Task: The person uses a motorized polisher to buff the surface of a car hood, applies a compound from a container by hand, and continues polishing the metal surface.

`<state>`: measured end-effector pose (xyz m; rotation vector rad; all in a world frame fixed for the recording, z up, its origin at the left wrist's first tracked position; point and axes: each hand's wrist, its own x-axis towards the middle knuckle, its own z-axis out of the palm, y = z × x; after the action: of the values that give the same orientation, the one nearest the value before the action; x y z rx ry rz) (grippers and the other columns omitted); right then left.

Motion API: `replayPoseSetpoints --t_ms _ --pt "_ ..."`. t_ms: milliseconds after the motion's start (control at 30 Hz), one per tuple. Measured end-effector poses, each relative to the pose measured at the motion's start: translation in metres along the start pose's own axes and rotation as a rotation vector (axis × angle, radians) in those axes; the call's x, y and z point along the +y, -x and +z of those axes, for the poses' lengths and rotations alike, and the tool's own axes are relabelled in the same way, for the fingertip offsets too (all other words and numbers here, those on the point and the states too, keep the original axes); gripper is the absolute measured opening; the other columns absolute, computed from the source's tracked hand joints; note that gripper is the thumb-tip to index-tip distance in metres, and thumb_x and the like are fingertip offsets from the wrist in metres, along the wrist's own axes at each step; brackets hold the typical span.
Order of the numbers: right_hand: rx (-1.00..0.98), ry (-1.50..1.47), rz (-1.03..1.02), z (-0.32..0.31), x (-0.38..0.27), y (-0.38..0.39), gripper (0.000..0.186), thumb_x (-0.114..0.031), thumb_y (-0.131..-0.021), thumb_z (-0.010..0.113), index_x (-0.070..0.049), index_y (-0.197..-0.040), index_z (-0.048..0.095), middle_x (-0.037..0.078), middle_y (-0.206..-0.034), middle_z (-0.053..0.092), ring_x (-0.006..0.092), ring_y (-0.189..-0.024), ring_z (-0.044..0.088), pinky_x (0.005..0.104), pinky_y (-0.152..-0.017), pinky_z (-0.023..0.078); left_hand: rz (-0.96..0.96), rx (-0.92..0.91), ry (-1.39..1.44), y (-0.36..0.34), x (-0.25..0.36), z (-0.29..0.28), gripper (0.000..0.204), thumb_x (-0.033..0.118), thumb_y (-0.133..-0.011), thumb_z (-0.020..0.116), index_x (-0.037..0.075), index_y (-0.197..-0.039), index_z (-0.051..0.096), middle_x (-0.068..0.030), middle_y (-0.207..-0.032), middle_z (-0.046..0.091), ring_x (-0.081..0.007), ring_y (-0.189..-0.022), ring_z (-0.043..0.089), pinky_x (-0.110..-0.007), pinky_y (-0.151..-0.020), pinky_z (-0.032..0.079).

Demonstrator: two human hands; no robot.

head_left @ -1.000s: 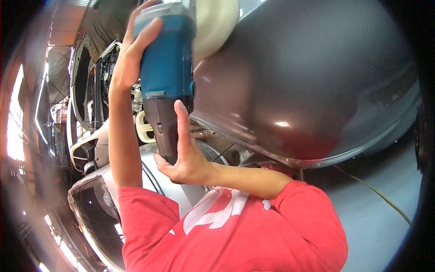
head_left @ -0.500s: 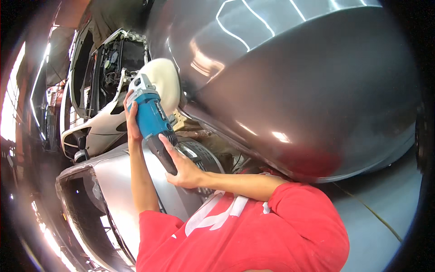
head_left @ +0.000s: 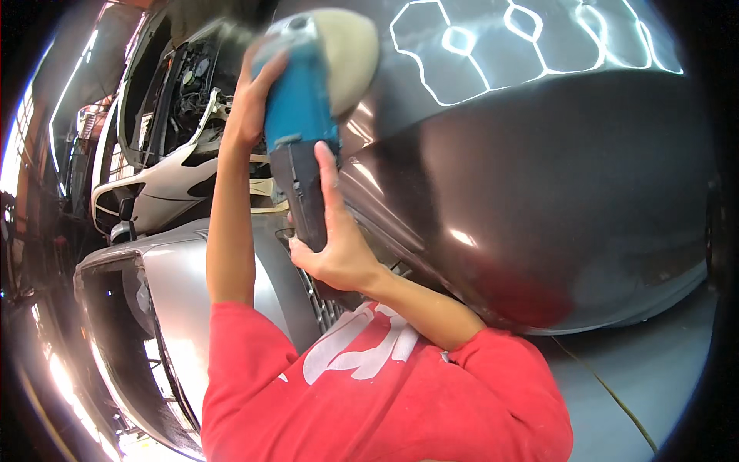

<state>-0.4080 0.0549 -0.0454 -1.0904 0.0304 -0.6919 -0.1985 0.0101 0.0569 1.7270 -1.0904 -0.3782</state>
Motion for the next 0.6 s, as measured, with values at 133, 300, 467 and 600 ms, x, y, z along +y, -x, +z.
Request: replayPoseSetpoints --t_ms 133,300,467,600 --pt "0.071 -0.009 -0.087 -0.011 -0.018 0.003 0.115 0.005 -0.076 0.063 -0.021 -0.163 -0.008 0.013 -0.138 0.04 0.0181 -0.1 0.053 0.033 -0.09 0.049 0.03 -0.074 0.003 -0.016 0.039 0.042 0.053 0.036 -0.097 0.06 0.004 -0.138 0.053 -0.0142 -0.13 0.058 -0.0229 -0.12 0.056 -0.034 -0.106 0.041" --pt "0.068 -0.005 -0.084 -0.012 -0.024 0.007 0.115 0.005 -0.076 0.063 -0.019 -0.162 -0.009 0.013 -0.143 0.036 0.0171 -0.105 0.051 0.0315 -0.091 0.048 0.065 -0.086 0.002 -0.012 0.033 0.037 0.058 0.036 -0.096 0.063 0.006 -0.143 0.048 -0.0126 -0.134 0.056 -0.021 -0.121 0.055 -0.032 -0.105 0.043" --pt "-0.006 0.083 -0.117 0.007 0.002 0.009 0.111 0.004 -0.078 0.062 -0.017 -0.163 -0.005 0.017 -0.151 0.033 0.0226 -0.114 0.05 0.0328 -0.099 0.043 -0.117 0.041 0.135 0.022 0.009 0.004 0.058 0.034 -0.097 0.062 0.007 -0.145 0.045 -0.0126 -0.131 0.057 -0.0201 -0.119 0.056 -0.032 -0.102 0.046" --pt "-0.092 0.057 -0.059 0.021 0.021 0.009 0.11 -0.001 -0.076 0.064 -0.016 -0.163 -0.002 0.024 -0.16 0.025 0.0339 -0.142 0.038 0.0367 -0.114 0.031 -0.156 0.134 0.14 0.05 -0.039 -0.037 0.058 0.035 -0.098 0.06 0.011 -0.147 0.042 -0.0135 -0.136 0.054 -0.0219 -0.119 0.057 -0.035 -0.099 0.05"
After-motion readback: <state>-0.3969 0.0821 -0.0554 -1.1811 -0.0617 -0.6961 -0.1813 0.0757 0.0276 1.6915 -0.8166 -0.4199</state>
